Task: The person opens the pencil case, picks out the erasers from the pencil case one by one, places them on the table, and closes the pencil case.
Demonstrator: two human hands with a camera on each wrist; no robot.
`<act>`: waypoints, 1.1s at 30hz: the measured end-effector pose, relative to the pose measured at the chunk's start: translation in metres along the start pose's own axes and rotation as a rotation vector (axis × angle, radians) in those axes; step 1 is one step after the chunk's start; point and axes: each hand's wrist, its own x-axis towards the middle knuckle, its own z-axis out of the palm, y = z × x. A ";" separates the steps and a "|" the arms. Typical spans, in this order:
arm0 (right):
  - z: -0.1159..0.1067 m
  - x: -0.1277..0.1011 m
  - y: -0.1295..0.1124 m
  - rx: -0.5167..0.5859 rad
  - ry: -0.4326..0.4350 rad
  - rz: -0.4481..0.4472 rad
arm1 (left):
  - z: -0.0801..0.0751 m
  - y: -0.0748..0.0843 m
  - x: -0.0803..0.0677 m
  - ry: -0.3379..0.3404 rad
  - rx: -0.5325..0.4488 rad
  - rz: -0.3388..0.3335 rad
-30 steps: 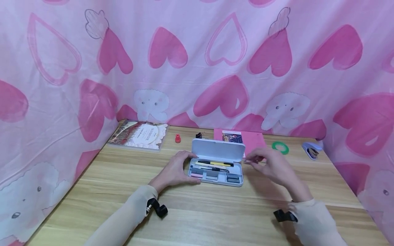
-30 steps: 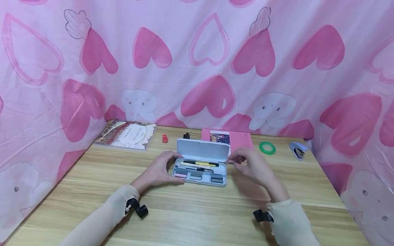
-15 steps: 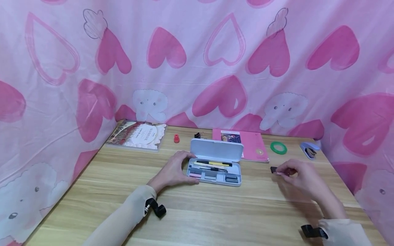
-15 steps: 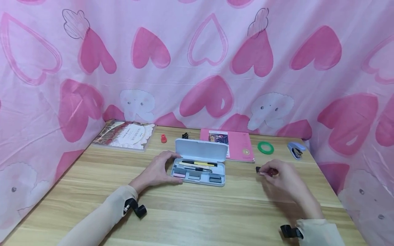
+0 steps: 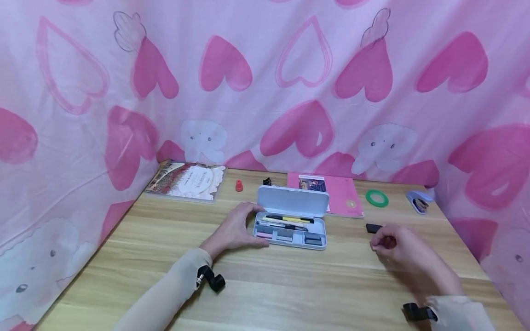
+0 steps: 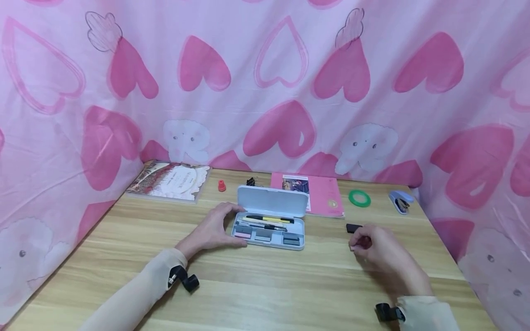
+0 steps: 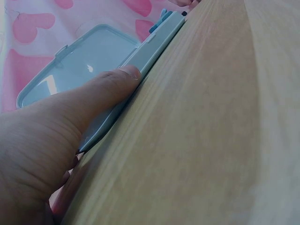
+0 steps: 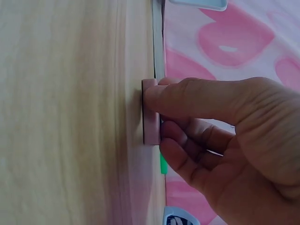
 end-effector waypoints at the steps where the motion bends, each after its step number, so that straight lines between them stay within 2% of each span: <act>1: -0.001 0.001 0.000 0.000 -0.005 -0.003 | 0.000 0.000 0.000 0.000 -0.001 -0.003; 5: -0.005 0.004 -0.002 0.003 -0.026 -0.033 | -0.001 0.000 0.000 -0.004 -0.006 -0.007; 8: -0.012 0.010 -0.012 0.025 -0.001 -0.081 | -0.001 -0.001 0.000 -0.004 -0.009 -0.008; 12: -0.020 0.026 -0.042 0.055 0.048 -0.107 | -0.002 -0.001 -0.001 -0.003 -0.007 -0.011; 15: -0.022 0.042 -0.067 0.079 0.045 -0.123 | -0.002 0.000 -0.001 -0.001 -0.002 -0.010; 21: -0.011 0.068 -0.102 0.185 0.035 -0.168 | -0.001 0.002 0.000 -0.010 0.006 -0.013; 25: 0.007 0.078 -0.116 0.219 -0.044 -0.199 | 0.000 0.003 0.001 -0.014 0.002 -0.016; 33: 0.037 0.085 -0.124 0.117 -0.253 -0.203 | -0.001 0.001 0.001 -0.007 -0.005 -0.035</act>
